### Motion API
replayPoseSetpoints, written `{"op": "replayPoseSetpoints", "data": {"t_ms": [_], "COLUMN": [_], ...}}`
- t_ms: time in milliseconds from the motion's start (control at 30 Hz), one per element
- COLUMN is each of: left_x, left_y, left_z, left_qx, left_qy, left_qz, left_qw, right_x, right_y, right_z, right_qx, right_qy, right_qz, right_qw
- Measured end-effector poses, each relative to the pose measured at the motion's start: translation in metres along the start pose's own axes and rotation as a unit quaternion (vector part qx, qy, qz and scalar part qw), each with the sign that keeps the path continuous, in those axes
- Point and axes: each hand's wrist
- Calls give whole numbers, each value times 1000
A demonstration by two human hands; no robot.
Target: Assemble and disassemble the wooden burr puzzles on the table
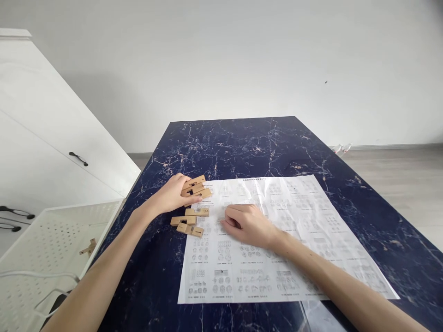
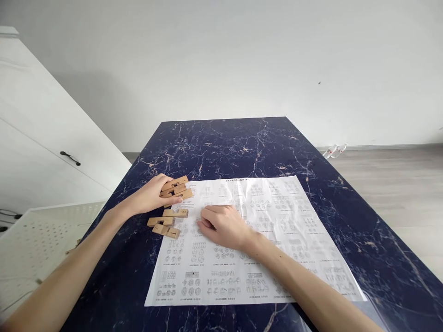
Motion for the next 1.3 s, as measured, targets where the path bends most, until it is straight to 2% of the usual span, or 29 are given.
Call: {"op": "replayPoseSetpoints", "data": {"t_ms": [267,700,900,1300], "left_x": [13,18,27,44], "left_y": [9,6,10,8], "left_z": [-10,-12,-14,-21], "left_qx": [-40,-42,-66,-109], "left_qy": [31,37,50,-14], "left_qz": [-62,-63,-67,-98], "left_qw": [997,996,994,989], "right_x": [0,0,1,4], "right_y": [0,3,4,2], "right_z": [2,2,2,2], "right_qx": [-1,3,-3,1], "right_qy": [1,13,18,24], "right_qz": [16,22,20,-4], "right_qw": [1000,1000,1000,1000]}}
Point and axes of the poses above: each hand's wrist, its own z-axis away from the middle knuckle, its own y-axis out of the back of the hand, x = y × z, and after that the axes turned 14 degrees about -y, right-handed
